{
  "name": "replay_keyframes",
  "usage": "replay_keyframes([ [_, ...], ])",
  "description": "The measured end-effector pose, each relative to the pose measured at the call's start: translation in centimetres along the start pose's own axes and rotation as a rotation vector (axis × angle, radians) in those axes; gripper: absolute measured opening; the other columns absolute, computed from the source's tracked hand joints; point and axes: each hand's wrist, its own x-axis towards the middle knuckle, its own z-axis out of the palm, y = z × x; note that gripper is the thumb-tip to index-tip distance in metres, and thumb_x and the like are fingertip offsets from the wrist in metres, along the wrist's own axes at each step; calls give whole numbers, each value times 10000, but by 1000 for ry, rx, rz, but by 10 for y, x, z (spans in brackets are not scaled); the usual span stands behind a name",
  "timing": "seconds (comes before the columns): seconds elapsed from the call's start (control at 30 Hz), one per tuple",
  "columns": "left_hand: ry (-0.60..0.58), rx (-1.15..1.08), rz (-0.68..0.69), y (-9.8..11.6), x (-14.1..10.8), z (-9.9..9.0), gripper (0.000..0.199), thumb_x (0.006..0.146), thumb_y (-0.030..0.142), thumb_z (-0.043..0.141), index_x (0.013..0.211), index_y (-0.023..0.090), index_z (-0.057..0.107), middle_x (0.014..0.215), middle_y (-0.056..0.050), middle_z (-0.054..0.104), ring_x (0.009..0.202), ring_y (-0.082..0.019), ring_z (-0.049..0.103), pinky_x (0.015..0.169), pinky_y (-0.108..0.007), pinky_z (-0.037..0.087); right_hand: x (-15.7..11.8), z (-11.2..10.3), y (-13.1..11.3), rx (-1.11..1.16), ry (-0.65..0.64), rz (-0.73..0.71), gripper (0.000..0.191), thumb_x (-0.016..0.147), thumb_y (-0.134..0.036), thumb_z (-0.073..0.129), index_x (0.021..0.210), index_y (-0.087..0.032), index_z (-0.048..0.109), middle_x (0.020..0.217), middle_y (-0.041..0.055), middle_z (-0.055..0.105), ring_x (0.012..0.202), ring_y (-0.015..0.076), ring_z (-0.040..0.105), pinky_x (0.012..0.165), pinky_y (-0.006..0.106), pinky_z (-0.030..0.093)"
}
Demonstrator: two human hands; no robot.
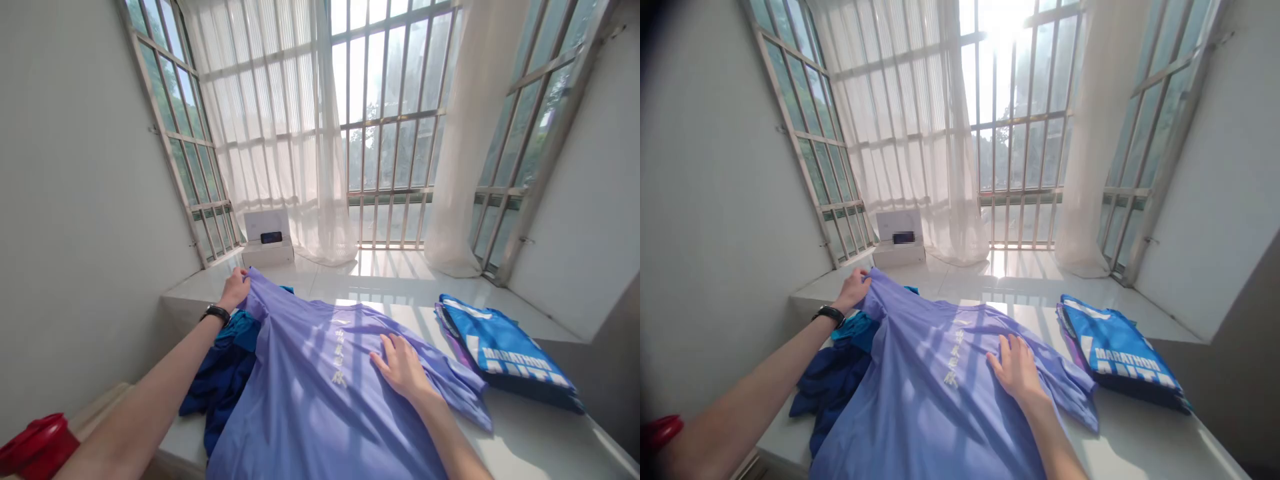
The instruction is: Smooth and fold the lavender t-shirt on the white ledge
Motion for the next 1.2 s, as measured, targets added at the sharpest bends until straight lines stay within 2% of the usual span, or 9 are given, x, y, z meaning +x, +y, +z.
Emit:
replay_keyframes([
  [0.13, -4, 115, 28, -12, -11, -3, 295, 911, 222, 498, 1192, 179, 572, 1105, -167, 704, 1040, -357, 676, 893, -440, 501, 3, -3, 0, -9, -6, 3, 543, 953, -474, 442, 1380, -170, 584, 1451, 176, 583, 1376, 346, 505, 1110, 484, 433],
  [0.27, -20, 187, 187, 10, -24, 17, 350, 915, 158, 435, 1220, 188, 605, 1450, -190, 523, 1340, -390, 480, 1089, -520, 372, 9, -14, 5, -36, 43, 43, 512, 969, -453, 413, 1371, -188, 590, 1435, 180, 599, 1336, 359, 542, 1069, 524, 457],
  [0.43, -305, 161, 477, 70, -49, 74, 312, 972, 240, 415, 1118, 230, 690, 1190, -109, 707, 1169, -281, 616, 1026, -374, 442, 8, -20, 12, -61, 15, 87, 546, 960, -448, 420, 1367, -128, 591, 1408, 206, 612, 1340, 376, 533, 1064, 520, 455],
  [0.53, -472, 142, 575, 98, -74, 113, 320, 976, 354, 459, 1143, 240, 707, 1184, -94, 722, 1121, -276, 651, 976, -354, 476, 5, -18, 14, -36, -15, 47, 557, 939, -433, 476, 1375, -102, 584, 1370, 208, 639, 1308, 360, 568, 1059, 475, 469],
  [0.67, -579, 149, 593, 110, -98, 151, 595, 929, 612, 478, 1400, 262, 575, 1472, -168, 551, 1349, -414, 495, 1082, -576, 389, 3, -17, 15, 2, -37, 49, 595, 914, -440, 552, 1414, -118, 559, 1457, 217, 575, 1368, 374, 516, 1108, 490, 431],
  [0.77, -600, 171, 560, 109, -97, 165, 770, 920, 708, 403, 1536, 245, 416, 1634, -213, 311, 1484, -498, 260, 1112, -738, 236, 8, -23, 16, -10, -34, 76, 621, 906, -445, 597, 1450, -153, 532, 1524, 178, 525, 1423, 341, 460, 1150, 432, 402],
  [0.87, -599, 186, 543, 109, -93, 168, 802, 924, 709, 399, 1552, 210, 393, 1642, -221, 286, 1491, -506, 236, 1130, -731, 222, 15, -33, 23, -35, 7, 127, 532, 982, -400, 471, 1435, -133, 549, 1515, 164, 535, 1423, 316, 458, 1179, 401, 368],
  [1.03, -429, 157, 626, 125, -124, 168, 650, 980, 398, 424, 1575, 151, 336, 1668, -189, 239, 1536, -440, 131, 1214, -655, 97, 15, -46, 51, -84, 55, 302, 489, 917, -143, 343, 1293, -105, 653, 1349, 198, 657, 1259, 354, 608, 1037, 427, 490],
  [1.2, -370, 50, 690, 136, -165, 183, 562, 1017, 494, 337, 1499, 241, 479, 1602, -156, 398, 1496, -426, 277, 1175, -679, 247, 10, -47, 69, -98, -28, 369, 420, 799, -77, 426, 1072, -163, 733, 1110, 179, 766, 998, 323, 734, 792, 376, 544],
])
